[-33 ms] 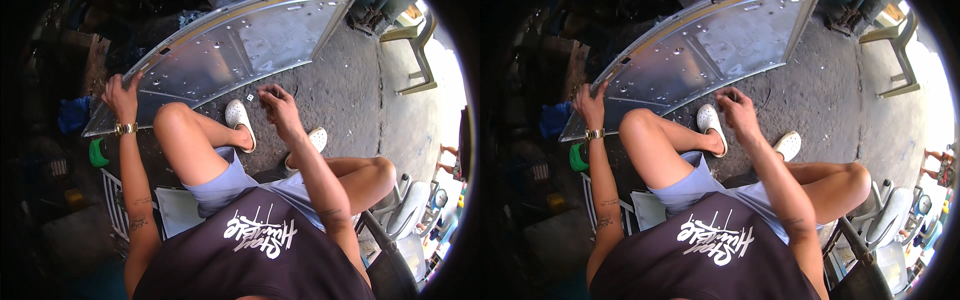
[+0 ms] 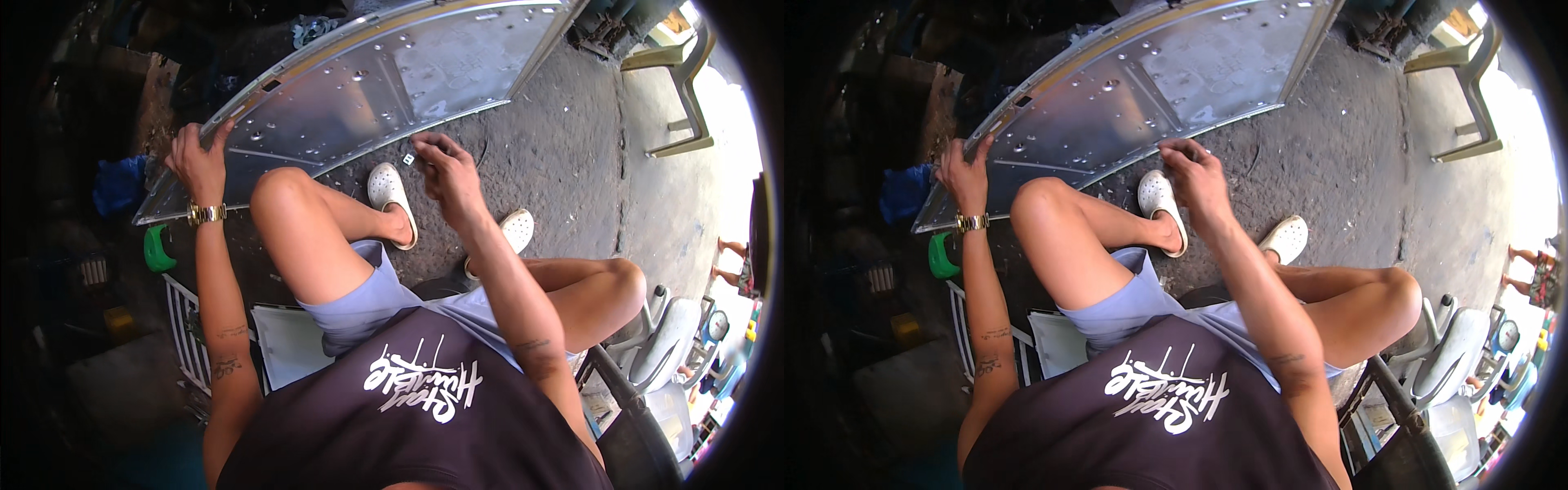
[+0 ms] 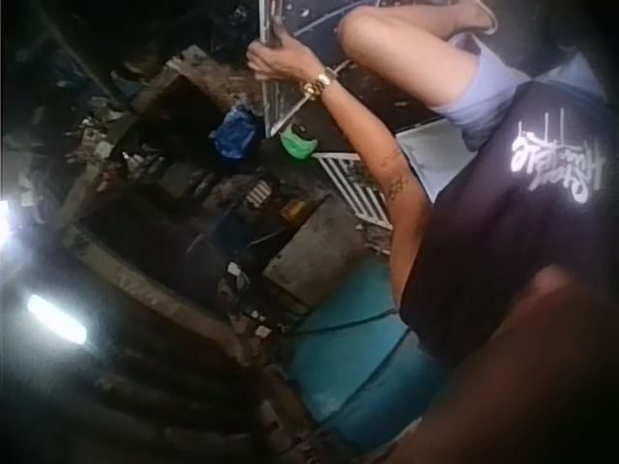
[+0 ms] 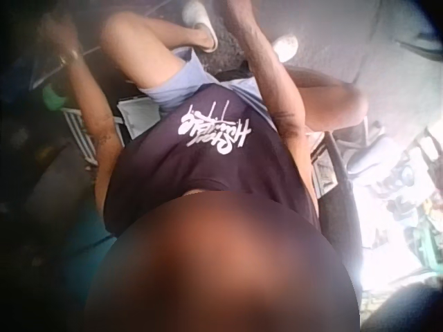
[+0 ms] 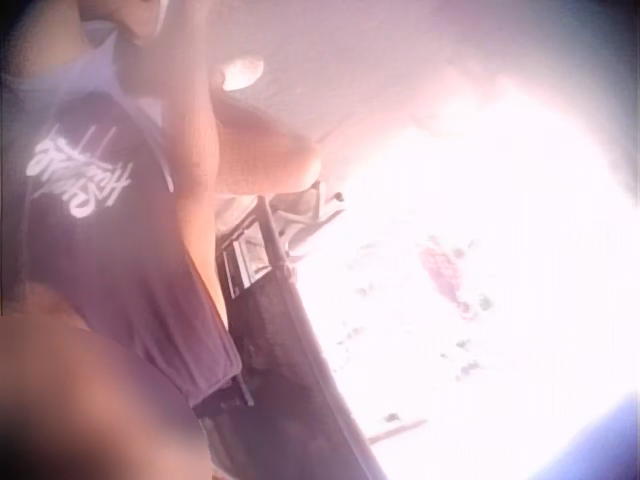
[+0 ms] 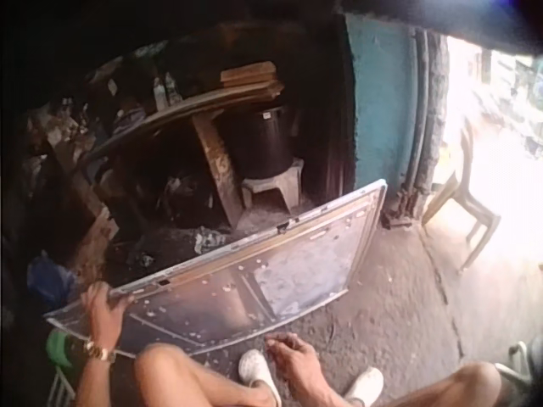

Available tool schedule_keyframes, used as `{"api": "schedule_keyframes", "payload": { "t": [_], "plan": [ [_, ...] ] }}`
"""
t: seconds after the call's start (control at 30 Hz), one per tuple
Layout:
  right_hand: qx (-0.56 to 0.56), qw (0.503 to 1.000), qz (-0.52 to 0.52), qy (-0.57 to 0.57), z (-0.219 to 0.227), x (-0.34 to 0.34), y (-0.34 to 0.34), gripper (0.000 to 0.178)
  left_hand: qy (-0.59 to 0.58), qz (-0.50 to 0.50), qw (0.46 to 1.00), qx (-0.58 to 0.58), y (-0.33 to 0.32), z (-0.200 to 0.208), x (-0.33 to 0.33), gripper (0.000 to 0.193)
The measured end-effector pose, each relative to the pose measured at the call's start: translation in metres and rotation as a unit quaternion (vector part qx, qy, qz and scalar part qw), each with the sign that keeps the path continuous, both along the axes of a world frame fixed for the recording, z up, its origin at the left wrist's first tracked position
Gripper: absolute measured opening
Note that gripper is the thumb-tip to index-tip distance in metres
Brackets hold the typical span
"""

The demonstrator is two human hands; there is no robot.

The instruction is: The person inspects a wristwatch, then retrieves a screwdriver from a toolbox. They sit on the floor and use the screwdriver to remove screws and a metal strip from a large metal panel, likely an appliance door. The person handles the panel and strip while seated.

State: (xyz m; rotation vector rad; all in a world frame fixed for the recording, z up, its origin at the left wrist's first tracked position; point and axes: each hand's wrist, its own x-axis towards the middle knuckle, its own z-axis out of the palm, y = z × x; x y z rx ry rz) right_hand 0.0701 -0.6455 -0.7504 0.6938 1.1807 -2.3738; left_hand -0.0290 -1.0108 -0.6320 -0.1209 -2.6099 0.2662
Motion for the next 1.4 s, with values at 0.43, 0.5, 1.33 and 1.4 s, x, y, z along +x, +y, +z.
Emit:
{"api": "schedule_keyframes", "payload": {
  "t": [0.43, 0.5, 1.33, 1.4],
  "plan": [
    [-0.180, 0.978, -0.072, -0.082, 0.038, -0.047, -0.059, 0.049, 0.002, -0.014, 0.999, 0.053, 0.019, 0.001, 0.058, 0.044],
    [-0.210, 0.970, -0.080, -0.095, 0.039, -0.040, -0.058, 0.036, -0.009, -0.007, 0.998, 0.061, 0.018, 0.001, 0.066, 0.041],
    [-0.298, 0.924, -0.088, -0.223, 0.033, 0.009, -0.018, 0.040, -0.173, -0.011, 0.982, 0.077, -0.002, 0.016, 0.097, 0.052],
    [-0.292, 0.927, -0.089, -0.219, 0.035, 0.009, -0.016, 0.040, -0.197, -0.014, 0.974, 0.107, -0.004, 0.017, 0.100, 0.045]
  ]
}}
